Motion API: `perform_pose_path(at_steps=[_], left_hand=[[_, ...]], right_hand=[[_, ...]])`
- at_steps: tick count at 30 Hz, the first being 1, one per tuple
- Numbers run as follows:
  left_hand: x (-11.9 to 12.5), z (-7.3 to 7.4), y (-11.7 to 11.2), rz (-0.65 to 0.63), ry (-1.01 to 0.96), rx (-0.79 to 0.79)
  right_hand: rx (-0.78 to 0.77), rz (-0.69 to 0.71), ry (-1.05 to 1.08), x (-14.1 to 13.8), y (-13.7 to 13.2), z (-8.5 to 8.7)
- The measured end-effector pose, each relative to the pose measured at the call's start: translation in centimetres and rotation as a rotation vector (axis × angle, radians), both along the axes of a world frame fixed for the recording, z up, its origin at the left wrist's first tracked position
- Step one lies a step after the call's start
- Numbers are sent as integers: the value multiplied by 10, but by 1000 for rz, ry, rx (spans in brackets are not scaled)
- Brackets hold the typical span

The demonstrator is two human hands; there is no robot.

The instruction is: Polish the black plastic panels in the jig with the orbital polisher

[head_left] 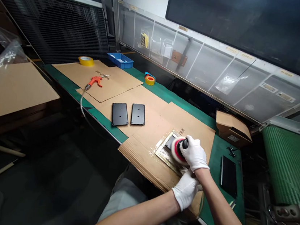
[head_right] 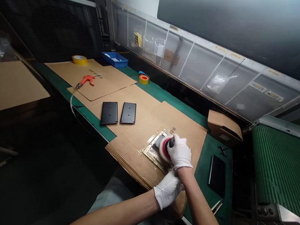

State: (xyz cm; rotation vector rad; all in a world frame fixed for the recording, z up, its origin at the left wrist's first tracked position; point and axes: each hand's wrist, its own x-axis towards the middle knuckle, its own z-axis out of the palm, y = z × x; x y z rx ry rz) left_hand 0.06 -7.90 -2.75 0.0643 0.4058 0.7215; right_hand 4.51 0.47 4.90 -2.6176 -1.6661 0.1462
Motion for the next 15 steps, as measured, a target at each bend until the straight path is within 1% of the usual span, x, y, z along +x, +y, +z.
perform_pose_path(at_steps=[3, 5, 7, 10, 15], left_hand=[[0, 7, 4, 9, 30, -86], [0, 12, 7, 18, 9, -141], [-1, 14, 10, 21, -10, -158], [-3, 15, 12, 1, -20, -167], [-3, 11, 10, 13, -7, -164]], right_hand=[[-2, 31, 18, -1, 0, -1], [-6, 35, 21, -3, 0, -1], [-8, 27, 10, -4, 0, -1], [-15, 29, 5, -5, 0, 1], [-22, 27, -7, -5, 0, 0]])
